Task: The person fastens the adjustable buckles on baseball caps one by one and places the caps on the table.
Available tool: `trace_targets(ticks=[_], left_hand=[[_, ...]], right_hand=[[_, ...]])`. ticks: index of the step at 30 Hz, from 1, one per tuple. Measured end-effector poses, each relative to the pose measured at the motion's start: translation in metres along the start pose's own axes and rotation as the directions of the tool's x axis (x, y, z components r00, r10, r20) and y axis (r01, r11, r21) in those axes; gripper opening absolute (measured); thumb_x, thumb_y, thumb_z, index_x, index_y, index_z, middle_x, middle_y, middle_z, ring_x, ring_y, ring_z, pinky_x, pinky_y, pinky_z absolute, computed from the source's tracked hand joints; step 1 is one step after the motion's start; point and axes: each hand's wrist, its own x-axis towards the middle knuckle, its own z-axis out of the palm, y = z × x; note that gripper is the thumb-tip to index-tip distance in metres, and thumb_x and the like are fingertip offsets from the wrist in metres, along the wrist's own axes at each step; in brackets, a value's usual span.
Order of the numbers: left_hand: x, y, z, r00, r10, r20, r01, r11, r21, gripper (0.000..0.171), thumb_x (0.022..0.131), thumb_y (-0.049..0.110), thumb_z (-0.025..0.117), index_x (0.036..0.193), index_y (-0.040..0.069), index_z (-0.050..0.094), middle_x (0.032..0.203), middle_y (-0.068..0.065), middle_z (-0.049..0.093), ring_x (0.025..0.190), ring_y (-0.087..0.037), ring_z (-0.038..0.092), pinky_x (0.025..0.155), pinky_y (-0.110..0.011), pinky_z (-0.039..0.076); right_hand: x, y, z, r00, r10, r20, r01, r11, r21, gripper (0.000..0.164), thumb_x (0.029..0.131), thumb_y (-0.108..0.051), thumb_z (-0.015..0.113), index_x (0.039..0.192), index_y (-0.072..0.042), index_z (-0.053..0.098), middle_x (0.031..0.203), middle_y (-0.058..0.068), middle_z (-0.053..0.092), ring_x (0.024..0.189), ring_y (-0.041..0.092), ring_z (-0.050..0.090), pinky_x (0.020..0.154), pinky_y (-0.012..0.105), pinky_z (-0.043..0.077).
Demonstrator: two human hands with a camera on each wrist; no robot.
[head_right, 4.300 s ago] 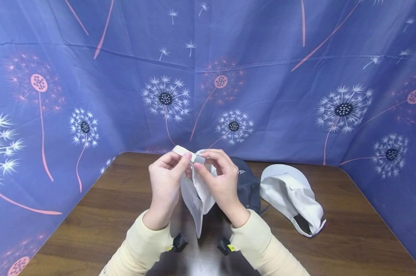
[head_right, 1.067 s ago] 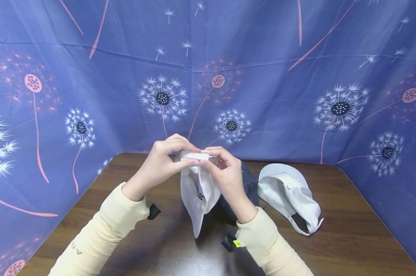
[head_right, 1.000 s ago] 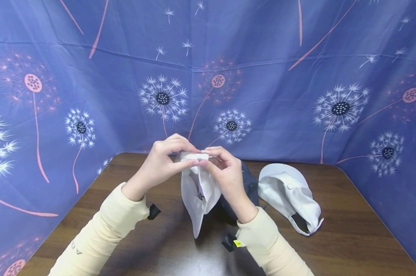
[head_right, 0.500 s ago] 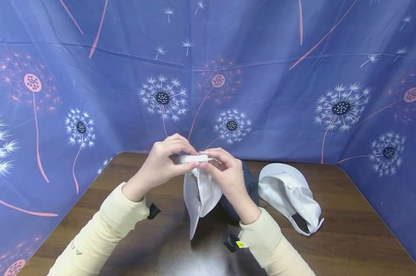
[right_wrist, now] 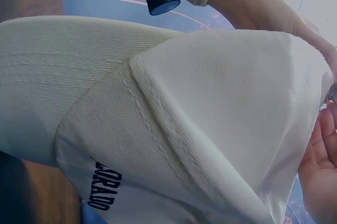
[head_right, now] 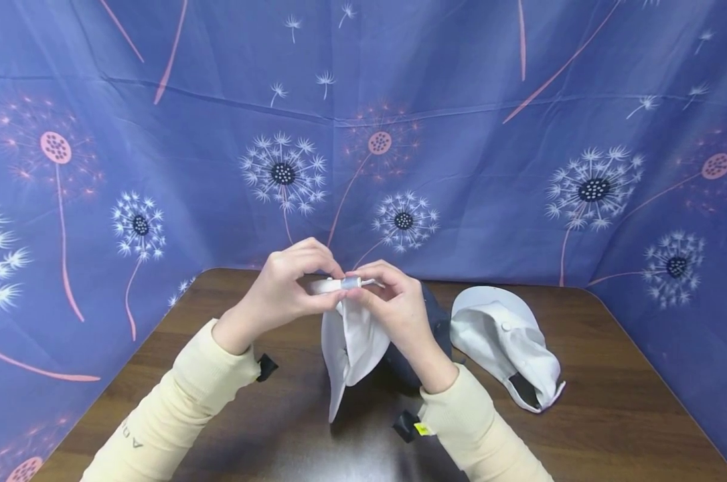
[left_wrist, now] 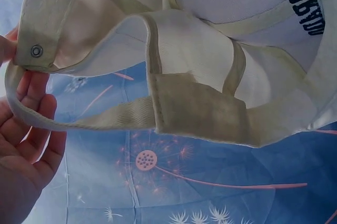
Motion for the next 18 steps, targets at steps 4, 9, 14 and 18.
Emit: trace_targets(ticks=[4,9,14,18], left_hand=[[-0.0001,-0.0008,0.0006,1.000,0.007,-0.015,-0.007,1.000,0.000,0.010,0.073,0.009,0.074,0.080,0.005,0.069,0.074,0.001,0.064,0.076,-0.014,0.056,0.066,-0.017,0.045],[-0.0013,-0.0027,0.0001,1.000,-0.010,-0.022,0.010,1.000,-0.009,0.009,0.073,0.008,0.074,0.080,0.006,0.070,0.074,0.001,0.064,0.076,-0.012,0.055,0.063,-0.019,0.046],[-0.0020,-0.0029,-0.0006,0.999,-0.022,-0.027,0.021,1.000,-0.013,0.010,0.072,0.008,0.074,0.080,0.006,0.070,0.074,0.002,0.064,0.077,-0.010,0.055,0.062,-0.020,0.046],[-0.0024,-0.0033,-0.0007,0.999,-0.026,-0.030,0.025,0.999,-0.020,0.009,0.072,0.008,0.074,0.080,0.006,0.069,0.074,0.001,0.063,0.076,-0.013,0.055,0.062,-0.019,0.045]], right_hand=[[-0.0004,-0.0008,-0.0013,1.000,0.014,0.006,-0.013,0.999,-0.038,0.023,0.081,-0.014,0.074,0.100,-0.003,0.070,0.099,0.001,0.068,0.097,0.017,0.061,0.086,0.026,0.051],[-0.0002,-0.0022,-0.0031,1.000,0.027,0.005,-0.026,0.996,-0.090,0.028,0.087,-0.015,0.067,0.103,0.008,0.067,0.100,0.000,0.069,0.094,0.016,0.063,0.082,0.025,0.052],[-0.0008,-0.0041,-0.0031,0.998,0.069,-0.012,-0.069,0.997,-0.044,0.023,0.092,-0.008,0.060,0.103,0.012,0.064,0.097,0.002,0.068,0.083,0.017,0.067,0.077,0.030,0.055],[-0.0001,-0.0063,-0.0020,0.996,0.086,-0.024,-0.087,0.995,-0.039,0.017,0.092,-0.005,0.058,0.097,0.011,0.064,0.092,0.002,0.068,0.079,0.016,0.066,0.075,0.031,0.055]])
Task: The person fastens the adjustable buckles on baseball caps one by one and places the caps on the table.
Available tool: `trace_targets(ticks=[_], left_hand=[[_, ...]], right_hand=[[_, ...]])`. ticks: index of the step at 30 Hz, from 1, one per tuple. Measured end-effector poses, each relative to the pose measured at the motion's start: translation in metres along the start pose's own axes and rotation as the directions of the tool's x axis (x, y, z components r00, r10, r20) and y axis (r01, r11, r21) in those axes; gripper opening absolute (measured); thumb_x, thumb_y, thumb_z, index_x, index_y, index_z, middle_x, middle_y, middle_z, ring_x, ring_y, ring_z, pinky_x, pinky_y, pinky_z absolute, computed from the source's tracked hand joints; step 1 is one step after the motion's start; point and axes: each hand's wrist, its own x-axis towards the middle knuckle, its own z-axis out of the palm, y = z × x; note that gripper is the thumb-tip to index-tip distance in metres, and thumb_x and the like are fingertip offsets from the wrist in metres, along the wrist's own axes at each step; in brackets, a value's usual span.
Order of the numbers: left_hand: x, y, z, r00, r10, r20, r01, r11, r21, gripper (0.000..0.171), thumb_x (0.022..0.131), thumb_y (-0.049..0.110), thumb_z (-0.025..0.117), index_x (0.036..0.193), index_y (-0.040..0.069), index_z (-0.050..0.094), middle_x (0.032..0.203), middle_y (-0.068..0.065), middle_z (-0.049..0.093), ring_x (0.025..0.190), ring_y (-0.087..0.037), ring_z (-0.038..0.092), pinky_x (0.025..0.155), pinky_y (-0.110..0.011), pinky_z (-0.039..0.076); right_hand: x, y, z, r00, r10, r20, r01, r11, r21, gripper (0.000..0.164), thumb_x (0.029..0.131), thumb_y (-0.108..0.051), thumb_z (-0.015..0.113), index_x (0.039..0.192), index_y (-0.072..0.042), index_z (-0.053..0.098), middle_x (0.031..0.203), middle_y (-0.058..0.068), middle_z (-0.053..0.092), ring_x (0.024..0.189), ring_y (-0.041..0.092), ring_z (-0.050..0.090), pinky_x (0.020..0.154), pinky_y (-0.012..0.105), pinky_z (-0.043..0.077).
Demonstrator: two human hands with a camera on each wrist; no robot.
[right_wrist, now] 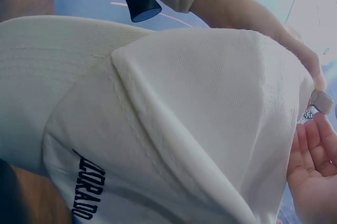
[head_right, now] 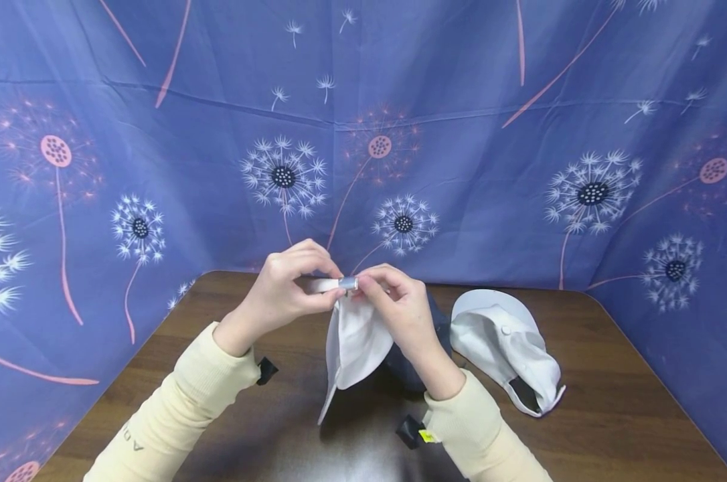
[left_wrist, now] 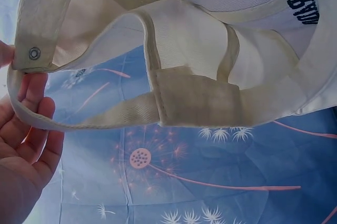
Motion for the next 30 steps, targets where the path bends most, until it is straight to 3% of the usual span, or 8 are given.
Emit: trace_targets(ticks=[8,16,30], left_hand=[[-0.0014,-0.0024,0.0006,1.000,-0.005,0.012,0.004,1.000,0.008,0.009,0.073,0.008,0.073,0.080,0.005,0.069,0.074,0.001,0.062,0.076,-0.013,0.055,0.062,-0.016,0.044],[-0.0009,-0.0033,-0.0005,0.999,-0.003,0.032,0.003,1.000,0.009,0.009,0.074,0.009,0.072,0.081,0.006,0.068,0.075,0.001,0.063,0.077,-0.014,0.055,0.062,-0.017,0.044],[0.0016,-0.0032,-0.0068,0.998,0.009,0.060,-0.009,1.000,-0.007,0.009,0.075,0.009,0.071,0.082,0.005,0.068,0.078,0.002,0.064,0.081,-0.010,0.053,0.065,-0.021,0.046]], right_hand=[[0.0008,-0.0020,0.0008,0.999,0.052,-0.003,-0.052,0.999,0.004,0.017,0.091,-0.002,0.059,0.093,0.014,0.063,0.089,0.000,0.068,0.078,0.012,0.064,0.075,0.028,0.055],[0.0024,-0.0031,-0.0007,0.993,0.116,0.001,-0.116,0.993,-0.015,0.011,0.090,-0.003,0.060,0.089,-0.008,0.070,0.085,-0.002,0.068,0.077,0.011,0.063,0.073,0.025,0.053],[0.0033,-0.0070,-0.0016,0.989,0.146,0.011,-0.146,0.988,0.052,0.020,0.091,-0.003,0.056,0.085,-0.018,0.069,0.080,-0.004,0.068,0.072,0.011,0.067,0.073,0.025,0.053]])
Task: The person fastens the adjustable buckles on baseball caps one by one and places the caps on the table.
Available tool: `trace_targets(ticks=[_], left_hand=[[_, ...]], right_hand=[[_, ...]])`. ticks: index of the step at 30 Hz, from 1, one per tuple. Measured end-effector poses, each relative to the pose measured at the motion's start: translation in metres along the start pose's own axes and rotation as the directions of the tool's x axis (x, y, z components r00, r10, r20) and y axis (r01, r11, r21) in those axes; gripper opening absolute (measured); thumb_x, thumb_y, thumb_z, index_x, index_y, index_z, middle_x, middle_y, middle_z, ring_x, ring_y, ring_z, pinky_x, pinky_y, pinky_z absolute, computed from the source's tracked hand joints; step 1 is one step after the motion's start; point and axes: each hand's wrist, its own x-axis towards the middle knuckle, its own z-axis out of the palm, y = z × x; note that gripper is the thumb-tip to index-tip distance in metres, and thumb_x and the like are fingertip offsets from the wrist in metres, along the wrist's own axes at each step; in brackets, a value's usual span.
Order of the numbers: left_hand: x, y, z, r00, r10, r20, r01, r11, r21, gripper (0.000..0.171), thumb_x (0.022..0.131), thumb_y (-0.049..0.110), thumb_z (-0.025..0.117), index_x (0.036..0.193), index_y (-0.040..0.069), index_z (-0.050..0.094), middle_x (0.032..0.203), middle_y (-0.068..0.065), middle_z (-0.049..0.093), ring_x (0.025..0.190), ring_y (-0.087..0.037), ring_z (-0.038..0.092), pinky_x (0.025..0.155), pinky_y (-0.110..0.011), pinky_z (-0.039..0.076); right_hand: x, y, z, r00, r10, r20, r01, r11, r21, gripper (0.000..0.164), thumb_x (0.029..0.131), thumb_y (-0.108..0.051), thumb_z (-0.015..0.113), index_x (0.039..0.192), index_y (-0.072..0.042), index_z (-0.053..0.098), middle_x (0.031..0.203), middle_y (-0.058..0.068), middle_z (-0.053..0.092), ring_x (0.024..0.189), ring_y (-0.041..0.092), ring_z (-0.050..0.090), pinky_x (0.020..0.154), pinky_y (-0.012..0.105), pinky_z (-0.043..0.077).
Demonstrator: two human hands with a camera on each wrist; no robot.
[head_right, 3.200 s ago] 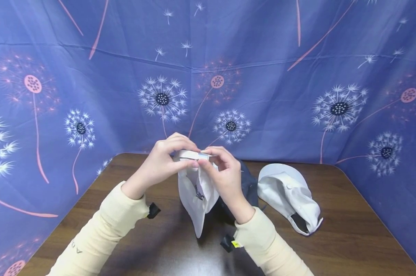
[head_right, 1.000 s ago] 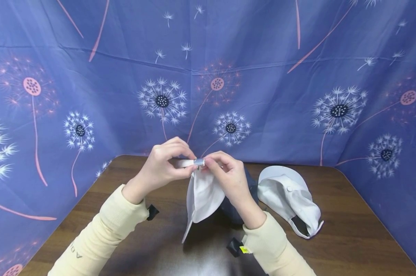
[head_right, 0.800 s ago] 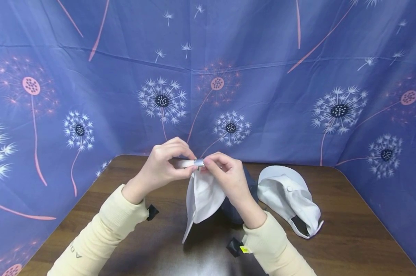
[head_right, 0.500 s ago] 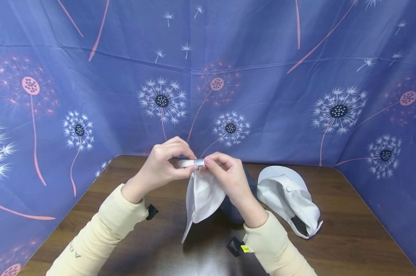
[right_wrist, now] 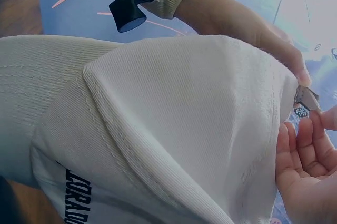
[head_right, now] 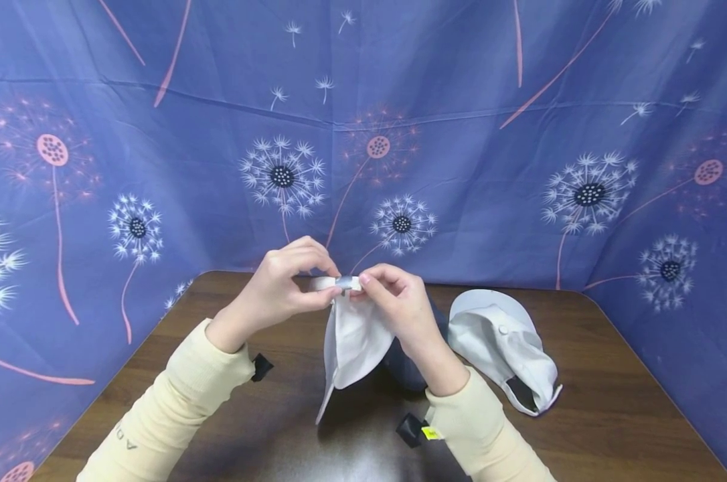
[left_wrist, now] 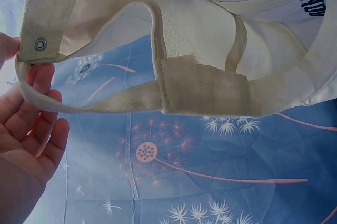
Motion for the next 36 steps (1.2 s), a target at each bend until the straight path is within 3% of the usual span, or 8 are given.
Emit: trace_targets(ticks=[7,18,23,30,36], left_hand=[[0.002,0.001,-0.007,1.000,-0.010,0.005,0.009,0.999,0.041,0.010,0.075,0.009,0.072,0.082,0.006,0.068,0.078,0.001,0.064,0.081,-0.010,0.054,0.068,-0.018,0.045],[0.014,0.006,-0.018,0.999,0.034,-0.017,-0.031,0.990,0.139,0.011,0.072,0.009,0.074,0.079,0.005,0.066,0.076,-0.001,0.063,0.080,-0.013,0.053,0.074,-0.023,0.045],[0.018,0.007,-0.022,1.000,0.025,-0.008,-0.023,0.987,0.156,0.011,0.072,0.007,0.074,0.079,0.005,0.066,0.075,-0.002,0.063,0.080,-0.015,0.053,0.074,-0.024,0.046],[0.019,0.010,-0.025,0.998,-0.058,0.004,0.057,0.988,0.142,0.010,0.074,0.008,0.075,0.079,0.006,0.068,0.075,-0.001,0.063,0.076,-0.014,0.054,0.070,-0.026,0.047],[0.018,0.012,-0.024,0.988,-0.154,0.026,0.149,0.977,0.152,0.009,0.075,0.010,0.075,0.080,0.007,0.069,0.075,0.000,0.064,0.076,-0.011,0.053,0.070,-0.024,0.046]], right_hand=[[0.001,-0.003,0.000,1.000,0.010,0.001,-0.010,0.999,0.044,0.019,0.093,-0.004,0.055,0.085,-0.015,0.069,0.080,-0.003,0.068,0.072,0.013,0.068,0.077,0.027,0.053],[0.009,-0.009,0.001,1.000,-0.029,-0.002,0.029,0.995,0.097,0.022,0.093,-0.001,0.054,0.085,-0.013,0.069,0.081,0.000,0.066,0.074,0.015,0.067,0.080,0.032,0.054],[0.015,-0.015,-0.001,1.000,-0.010,0.006,0.009,0.992,0.125,0.020,0.093,-0.001,0.053,0.084,-0.012,0.068,0.080,0.002,0.066,0.074,0.015,0.066,0.080,0.032,0.054],[0.020,-0.019,-0.008,0.998,0.049,0.026,-0.052,0.989,0.139,0.020,0.094,-0.003,0.052,0.084,-0.011,0.068,0.081,0.003,0.064,0.075,0.016,0.066,0.080,0.031,0.054],[0.021,-0.020,-0.012,0.997,0.066,0.032,-0.070,0.988,0.135,0.018,0.094,-0.005,0.053,0.085,-0.011,0.068,0.080,0.003,0.064,0.075,0.017,0.066,0.080,0.031,0.054]])
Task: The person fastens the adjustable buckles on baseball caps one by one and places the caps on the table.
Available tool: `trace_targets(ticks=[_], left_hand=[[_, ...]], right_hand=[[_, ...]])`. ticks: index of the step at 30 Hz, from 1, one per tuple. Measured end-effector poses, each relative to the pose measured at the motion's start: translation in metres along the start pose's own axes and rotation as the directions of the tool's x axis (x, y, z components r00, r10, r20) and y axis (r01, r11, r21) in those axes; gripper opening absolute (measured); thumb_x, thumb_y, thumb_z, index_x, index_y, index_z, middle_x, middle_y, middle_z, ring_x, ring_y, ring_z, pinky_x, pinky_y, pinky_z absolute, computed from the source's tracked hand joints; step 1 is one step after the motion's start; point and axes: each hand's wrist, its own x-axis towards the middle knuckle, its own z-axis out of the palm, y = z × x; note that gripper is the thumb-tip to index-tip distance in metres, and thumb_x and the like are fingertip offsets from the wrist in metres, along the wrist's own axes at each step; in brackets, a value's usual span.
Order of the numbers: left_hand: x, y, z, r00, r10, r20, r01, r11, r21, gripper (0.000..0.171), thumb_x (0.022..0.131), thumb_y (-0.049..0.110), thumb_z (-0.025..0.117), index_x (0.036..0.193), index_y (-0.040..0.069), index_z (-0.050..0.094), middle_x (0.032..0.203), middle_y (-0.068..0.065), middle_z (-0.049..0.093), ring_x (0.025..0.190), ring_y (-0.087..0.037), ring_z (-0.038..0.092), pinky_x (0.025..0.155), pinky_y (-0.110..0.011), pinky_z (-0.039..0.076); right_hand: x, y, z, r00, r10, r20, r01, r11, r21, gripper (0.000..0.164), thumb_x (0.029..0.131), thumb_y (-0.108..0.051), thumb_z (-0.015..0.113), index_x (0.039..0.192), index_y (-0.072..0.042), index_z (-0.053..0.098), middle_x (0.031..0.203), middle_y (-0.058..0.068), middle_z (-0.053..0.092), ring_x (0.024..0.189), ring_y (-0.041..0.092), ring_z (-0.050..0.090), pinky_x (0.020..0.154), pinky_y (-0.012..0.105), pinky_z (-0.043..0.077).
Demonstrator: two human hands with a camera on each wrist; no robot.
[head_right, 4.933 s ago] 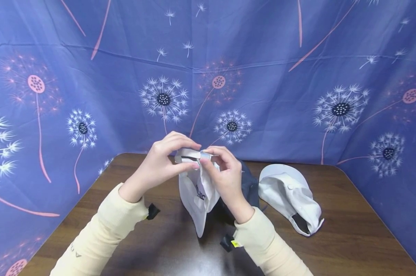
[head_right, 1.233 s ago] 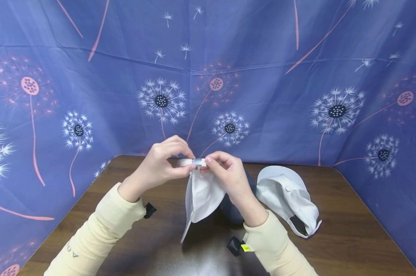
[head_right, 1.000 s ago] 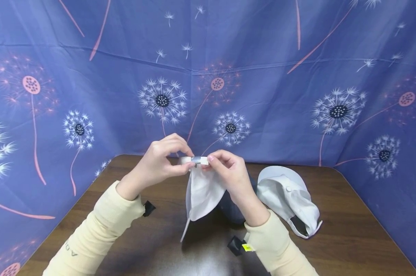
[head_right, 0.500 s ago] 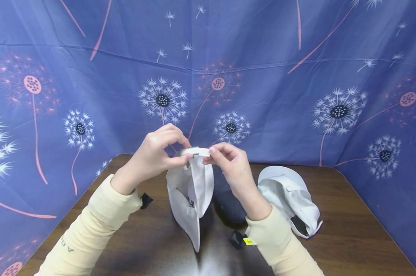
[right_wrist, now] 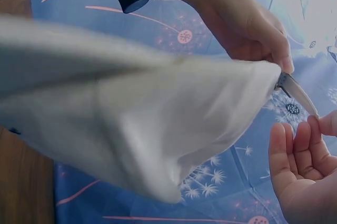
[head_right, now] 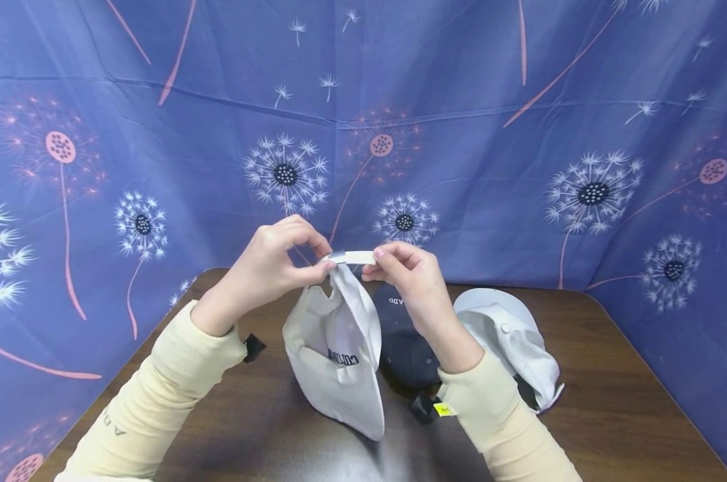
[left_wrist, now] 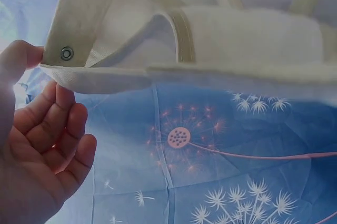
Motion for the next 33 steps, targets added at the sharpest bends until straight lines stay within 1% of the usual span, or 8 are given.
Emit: trace_targets(ticks=[4,9,15,22,27,30,32,33], left_hand=[[-0.002,-0.001,0.002,1.000,-0.023,0.015,0.023,1.000,-0.002,0.009,0.075,0.011,0.075,0.080,0.007,0.068,0.075,0.001,0.063,0.077,-0.012,0.053,0.070,-0.024,0.045],[-0.004,-0.004,0.005,0.999,-0.029,0.022,0.029,1.000,0.008,0.010,0.075,0.012,0.075,0.079,0.008,0.068,0.075,0.002,0.064,0.077,-0.010,0.053,0.070,-0.024,0.045],[-0.005,-0.006,0.007,0.997,-0.057,0.042,0.056,0.998,0.019,0.009,0.075,0.013,0.075,0.078,0.009,0.068,0.074,0.003,0.063,0.076,-0.011,0.053,0.069,-0.027,0.045],[-0.006,-0.005,0.011,0.990,-0.118,0.071,0.116,0.993,0.033,0.009,0.076,0.015,0.075,0.079,0.010,0.068,0.075,0.003,0.063,0.077,-0.009,0.052,0.071,-0.027,0.046],[-0.006,-0.004,0.015,0.986,-0.148,0.080,0.147,0.989,0.025,0.009,0.076,0.015,0.074,0.080,0.010,0.069,0.075,0.004,0.064,0.076,-0.009,0.052,0.070,-0.028,0.045],[-0.006,-0.005,0.017,0.985,-0.152,0.083,0.150,0.988,0.023,0.008,0.076,0.015,0.074,0.080,0.010,0.069,0.074,0.004,0.064,0.075,-0.009,0.052,0.069,-0.025,0.044],[-0.006,-0.005,0.018,0.985,-0.153,0.085,0.152,0.988,0.021,0.008,0.076,0.015,0.074,0.080,0.010,0.069,0.074,0.004,0.064,0.074,-0.009,0.052,0.069,-0.025,0.044],[-0.006,-0.005,0.018,0.984,-0.157,0.087,0.156,0.988,0.019,0.008,0.076,0.014,0.074,0.080,0.010,0.069,0.074,0.004,0.065,0.074,-0.008,0.052,0.068,-0.024,0.044]], right_hand=[[0.000,0.001,-0.004,1.000,0.002,-0.008,-0.002,1.000,-0.003,0.018,0.094,-0.005,0.054,0.085,-0.011,0.068,0.082,0.003,0.063,0.076,0.016,0.066,0.080,0.031,0.054],[0.000,0.002,-0.011,1.000,0.009,-0.020,-0.009,1.000,-0.004,0.017,0.094,-0.006,0.055,0.085,-0.010,0.068,0.082,0.004,0.063,0.076,0.017,0.066,0.080,0.031,0.054],[0.000,0.005,-0.018,0.999,0.007,-0.039,-0.007,1.000,-0.002,0.018,0.094,-0.004,0.054,0.083,-0.009,0.067,0.081,0.004,0.062,0.074,0.016,0.065,0.079,0.031,0.054],[-0.002,0.006,-0.024,0.996,0.049,-0.071,-0.049,0.999,0.001,0.017,0.094,-0.007,0.055,0.082,-0.009,0.067,0.083,0.003,0.062,0.074,0.014,0.064,0.078,0.030,0.055],[-0.003,0.007,-0.028,0.992,0.089,-0.090,-0.091,0.996,-0.018,0.015,0.094,-0.011,0.057,0.082,-0.009,0.066,0.079,0.003,0.063,0.074,0.016,0.065,0.079,0.030,0.054],[-0.005,0.007,-0.029,0.989,0.115,-0.098,-0.120,0.992,-0.042,0.014,0.094,-0.013,0.058,0.083,-0.009,0.066,0.076,0.003,0.064,0.074,0.016,0.066,0.080,0.029,0.054],[-0.006,0.006,-0.030,0.987,0.125,-0.102,-0.132,0.989,-0.070,0.013,0.094,-0.014,0.058,0.087,-0.007,0.065,0.081,0.003,0.065,0.075,0.017,0.066,0.080,0.029,0.054],[-0.007,0.007,-0.030,0.987,0.124,-0.105,-0.135,0.986,-0.101,0.013,0.094,-0.016,0.058,0.091,-0.005,0.065,0.086,0.003,0.065,0.077,0.016,0.067,0.081,0.028,0.054]])
